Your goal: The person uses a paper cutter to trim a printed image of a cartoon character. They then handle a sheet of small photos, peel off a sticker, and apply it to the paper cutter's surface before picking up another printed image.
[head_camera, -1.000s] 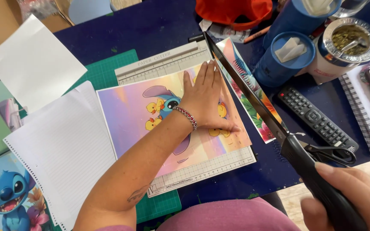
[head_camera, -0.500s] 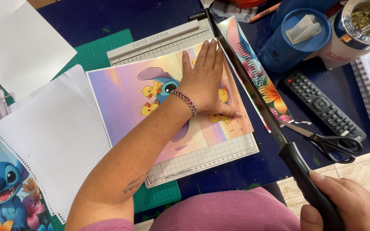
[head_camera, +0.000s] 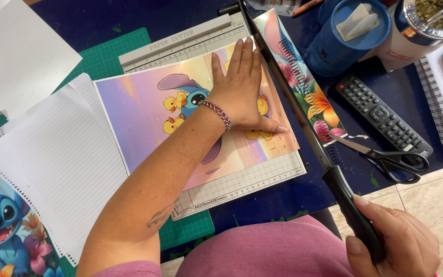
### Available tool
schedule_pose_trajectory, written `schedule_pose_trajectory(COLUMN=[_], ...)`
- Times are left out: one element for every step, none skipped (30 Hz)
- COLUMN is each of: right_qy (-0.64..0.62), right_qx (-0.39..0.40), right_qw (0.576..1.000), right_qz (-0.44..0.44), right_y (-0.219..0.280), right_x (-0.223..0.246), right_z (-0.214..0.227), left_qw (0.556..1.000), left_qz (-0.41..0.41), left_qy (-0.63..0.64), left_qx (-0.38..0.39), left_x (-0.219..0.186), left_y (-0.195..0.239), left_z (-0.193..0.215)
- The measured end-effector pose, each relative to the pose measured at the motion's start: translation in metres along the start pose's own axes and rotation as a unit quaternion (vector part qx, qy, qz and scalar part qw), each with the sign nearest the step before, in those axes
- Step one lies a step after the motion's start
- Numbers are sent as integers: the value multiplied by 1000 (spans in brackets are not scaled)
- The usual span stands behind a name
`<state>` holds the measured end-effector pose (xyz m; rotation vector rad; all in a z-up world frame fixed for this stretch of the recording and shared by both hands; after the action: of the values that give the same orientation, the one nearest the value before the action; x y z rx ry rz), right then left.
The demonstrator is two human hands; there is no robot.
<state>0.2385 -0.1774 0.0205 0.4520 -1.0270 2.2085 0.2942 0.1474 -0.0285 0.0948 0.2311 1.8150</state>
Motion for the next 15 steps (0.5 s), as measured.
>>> schedule_pose_trajectory(right_qy=[-4, -8, -6, 4, 15, 16, 17, 18, 19, 28, 37, 38, 48, 58, 59], right_qx=[7, 11, 7, 17, 26, 23, 29, 33, 28, 31, 34, 28, 39, 51, 47], right_qw=[1000, 1000, 1000, 1000, 999, 999, 998, 997, 998, 997, 997, 997, 997, 996, 997], right_qz=[9, 16, 13, 21, 29, 27, 44, 61, 60, 60, 61, 60, 48, 35, 35], right_y=[1, 3, 2, 2, 2, 2, 2, 1, 3, 4, 5, 3, 2, 1, 1], right_x=[-2, -4, -4, -3, -2, -4, -4, -4, -4, -4, -4, -1, 1, 3, 6], right_z=[0, -1, 0, 0, 0, 0, 0, -1, 0, -1, -2, -1, -2, -3, -3], left_qw=[1000, 1000, 1000, 1000, 1000, 1000, 1000, 1000, 1000, 1000, 999, 999, 998, 997, 997], left_qz=[5, 8, 4, 5, 5, 2, 8, 14, 10, 15, 19, 16, 23, 30, 28], left_qy=[1, 1, -2, 4, 10, 7, 3, -2, -5, 0, 6, 3, -2, -6, -9], left_qx=[9, 18, 18, 9, 0, -1, 4, 8, 6, 20, 35, 32, 54, 77, 74], left_x=[0, -1, 0, 0, 1, -1, -2, -2, -3, -3, -3, -5, -6, -7, -9], left_y=[1, 1, 1, 0, -1, 0, 1, 1, 3, 3, 4, 4, 5, 6, 5], left_z=[1, 3, 1, 0, -1, 1, 2, 5, 7, 9, 11, 15, 17, 18, 19])
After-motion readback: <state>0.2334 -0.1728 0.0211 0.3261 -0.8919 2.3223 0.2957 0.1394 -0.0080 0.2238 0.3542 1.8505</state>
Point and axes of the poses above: each hand's wrist, its own y-axis away from the middle knuckle, its own z-axis out of the back of the hand, x = y × z, the point moved 4 cm from there along -y, towards the middle knuckle, and after that the axes turned 7 degrees about -x, right-handed, at the moved point
